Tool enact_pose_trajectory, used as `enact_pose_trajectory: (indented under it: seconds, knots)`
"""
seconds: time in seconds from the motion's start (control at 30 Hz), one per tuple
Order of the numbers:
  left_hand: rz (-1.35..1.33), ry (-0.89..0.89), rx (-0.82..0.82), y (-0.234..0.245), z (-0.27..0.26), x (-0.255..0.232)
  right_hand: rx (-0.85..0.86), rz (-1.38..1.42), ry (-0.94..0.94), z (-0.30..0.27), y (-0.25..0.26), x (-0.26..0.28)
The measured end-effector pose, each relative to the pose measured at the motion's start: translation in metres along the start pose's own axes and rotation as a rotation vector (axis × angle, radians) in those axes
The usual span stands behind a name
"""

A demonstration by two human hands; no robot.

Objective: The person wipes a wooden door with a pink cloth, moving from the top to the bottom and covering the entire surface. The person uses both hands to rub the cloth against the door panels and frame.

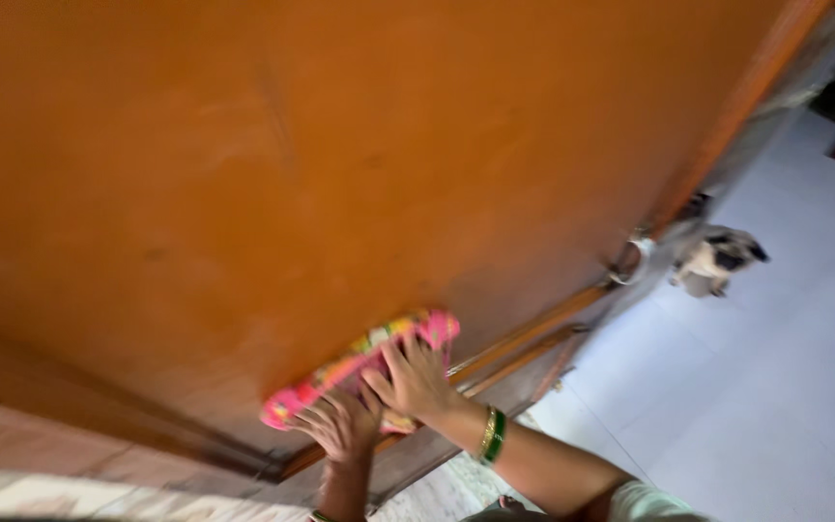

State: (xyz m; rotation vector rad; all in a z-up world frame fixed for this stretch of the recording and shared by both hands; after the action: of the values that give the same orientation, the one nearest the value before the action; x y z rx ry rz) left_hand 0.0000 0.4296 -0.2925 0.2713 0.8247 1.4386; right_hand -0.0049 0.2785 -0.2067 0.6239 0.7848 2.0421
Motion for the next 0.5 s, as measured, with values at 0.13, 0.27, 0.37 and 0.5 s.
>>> enact_pose_trajectory:
  seconds: [0.13,0.27,0.37,0.5]
  knots:
    - [0.005,-0.118,-0.227,0.071,0.097,-0.096,-0.536,-0.153,0.096,0.08,0.133,-0.02]
    - [0.035,-0.214,-0.343,0.155,0.177,-0.201,-0.609,-0.17,0.086,0.144,0.244,-0.05]
    - [0.014,-0.202,-0.182,0.197,0.219,-0.279,-0.652,-0.207,0.095,0.167,0.304,-0.087]
    - [-0.173,-0.227,-0.024,0.232,0.236,-0.378,-0.59,-0.218,0.004,0.179,0.346,-0.163]
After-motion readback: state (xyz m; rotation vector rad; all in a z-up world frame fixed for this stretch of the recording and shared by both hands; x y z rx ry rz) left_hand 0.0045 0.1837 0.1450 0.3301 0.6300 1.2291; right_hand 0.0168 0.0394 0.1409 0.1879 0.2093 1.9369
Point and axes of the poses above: each hand's wrist, its own z-axis towards the middle knuckle, its own y-axis out of the back of the hand, x = y × z, the point moved 7 cm from there along z, towards the middle knuckle, and after that the axes turned 10 degrees about y, right-handed, at the moved point
